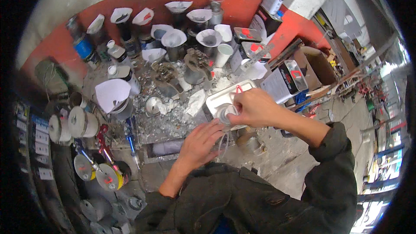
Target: The person stirs a liquid in a bucket, then pours liquid from several metal cans into a plastic cup using a funnel. The person also scrapes residue from a funnel with a metal tool.
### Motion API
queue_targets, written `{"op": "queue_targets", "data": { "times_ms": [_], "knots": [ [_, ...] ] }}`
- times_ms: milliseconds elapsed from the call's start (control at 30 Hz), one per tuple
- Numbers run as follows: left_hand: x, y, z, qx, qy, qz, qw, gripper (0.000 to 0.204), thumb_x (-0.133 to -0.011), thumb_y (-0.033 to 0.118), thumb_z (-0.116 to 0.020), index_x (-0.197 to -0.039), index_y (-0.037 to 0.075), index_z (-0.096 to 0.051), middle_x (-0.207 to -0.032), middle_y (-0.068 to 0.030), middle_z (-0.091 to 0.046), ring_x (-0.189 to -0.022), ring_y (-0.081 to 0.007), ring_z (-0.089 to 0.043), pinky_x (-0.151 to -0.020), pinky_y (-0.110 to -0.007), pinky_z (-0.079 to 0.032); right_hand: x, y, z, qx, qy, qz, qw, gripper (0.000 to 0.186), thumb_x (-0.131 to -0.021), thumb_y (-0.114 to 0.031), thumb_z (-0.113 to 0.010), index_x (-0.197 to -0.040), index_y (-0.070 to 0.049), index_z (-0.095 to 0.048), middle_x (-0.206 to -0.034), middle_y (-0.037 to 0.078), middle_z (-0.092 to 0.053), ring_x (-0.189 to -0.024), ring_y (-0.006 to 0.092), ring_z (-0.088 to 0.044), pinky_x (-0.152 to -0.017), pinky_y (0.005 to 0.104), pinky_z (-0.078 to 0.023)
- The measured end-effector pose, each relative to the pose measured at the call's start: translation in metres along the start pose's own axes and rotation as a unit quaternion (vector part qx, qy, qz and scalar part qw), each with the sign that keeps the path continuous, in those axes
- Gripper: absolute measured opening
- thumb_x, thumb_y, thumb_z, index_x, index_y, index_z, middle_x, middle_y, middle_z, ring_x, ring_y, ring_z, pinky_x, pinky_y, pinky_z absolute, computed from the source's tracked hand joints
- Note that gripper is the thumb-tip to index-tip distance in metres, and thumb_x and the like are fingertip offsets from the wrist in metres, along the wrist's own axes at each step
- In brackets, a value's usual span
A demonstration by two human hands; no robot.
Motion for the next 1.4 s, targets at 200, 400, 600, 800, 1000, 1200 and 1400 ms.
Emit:
{"op": "queue_targets", "data": {
  "times_ms": [200,400,600,800,1000,1200,1400],
  "knots": [
    [-0.002,0.002,-0.003,-0.02,-0.008,0.015,1.0,0.062,-0.065,0.02,-0.086,-0.118,0.01,-0.055,-0.13,-0.0097,-0.06,-0.127,-0.0347,-0.053,-0.1,-0.049,-0.045,0.015,-0.022,0.001,0.0,0.022,0.206,0.978,0.023,-0.076,-0.021,-0.068,-0.084,-0.002,-0.056,-0.089,0.014,-0.059,-0.089,0.0341,-0.062,-0.073,0.0472,-0.051],
    [-0.006,0.003,-0.006,-0.043,-0.016,0.019,0.999,0.062,-0.062,0.018,-0.087,-0.115,0.009,-0.056,-0.127,-0.01,-0.061,-0.123,-0.034,-0.055,-0.101,-0.049,-0.045,0.038,-0.039,0.0,0.181,0.146,0.437,0.869,0.013,-0.074,-0.021,-0.062,-0.082,-0.012,-0.058,-0.087,0.001,-0.056,-0.093,0.0194,-0.056,-0.078,0.0358,-0.047],
    [-0.01,0.007,-0.005,-0.062,-0.031,0.041,0.997,0.063,-0.061,0.018,-0.088,-0.115,0.009,-0.057,-0.125,-0.0111,-0.062,-0.12,-0.0368,-0.056,-0.1,-0.05,-0.046,0.052,-0.043,0.014,0.144,0.301,0.55,0.765,0.01,-0.072,-0.023,-0.062,-0.074,-0.014,-0.06,-0.084,-0.002,-0.054,-0.089,0.0185,-0.055,-0.077,0.0344,-0.047],
    [0.003,0.006,-0.001,-0.093,-0.033,0.064,0.993,0.066,-0.06,0.02,-0.09,-0.117,0.009,-0.056,-0.124,-0.0135,-0.063,-0.123,-0.0392,-0.056,-0.101,-0.049,-0.046,0.032,0.033,0.154,0.125,0.347,0.207,0.906,0.024,-0.07,-0.011,-0.071,-0.092,-0.007,-0.063,-0.096,0.008,-0.064,-0.093,0.0236,-0.065,-0.079,0.0364,-0.055],
    [-0.014,0.02,-0.012,-0.125,-0.036,0.074,0.989,0.063,-0.064,0.022,-0.087,-0.117,0.007,-0.057,-0.128,-0.012,-0.061,-0.125,-0.0363,-0.054,-0.105,-0.053,-0.042,0.105,0.379,0.139,-0.017,0.274,-0.259,0.926,0.041,-0.075,-0.035,-0.074,-0.094,0.0,-0.068,-0.085,0.017,-0.07,-0.079,0.0313,-0.069,-0.072,0.0419,-0.053],
    [-0.009,0.026,-0.013,-0.184,-0.057,0.109,0.975,0.065,-0.067,0.025,-0.086,-0.121,0.008,-0.055,-0.132,-0.0125,-0.059,-0.128,-0.0359,-0.052,-0.106,-0.053,-0.04,0.113,0.475,0.05,-0.016,0.262,-0.311,0.914,0.038,-0.072,-0.03,-0.075,-0.097,-0.003,-0.073,-0.089,0.017,-0.072,-0.084,0.0316,-0.07,-0.079,0.0404,-0.054],
    [-0.006,0.031,-0.017,-0.203,-0.045,0.144,0.968,0.073,-0.059,0.018,-0.089,-0.123,0.009,-0.053,-0.136,-0.0154,-0.056,-0.13,-0.0406,-0.049,-0.105,-0.053,-0.04,0.093,0.476,0.049,0.014,0.275,-0.263,0.925,0.04,-0.075,-0.028,-0.075,-0.105,-0.004,-0.072,-0.095,0.017,-0.071,-0.085,0.0297,-0.07,-0.079,0.0381,-0.055]
  ]
}}
Point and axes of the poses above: each hand's wrist, its own x-axis away from the middle knuckle, its own z-axis out of the back of the hand, y = z × x, the point moved 9 cm from there along -x, towards the middle knuckle
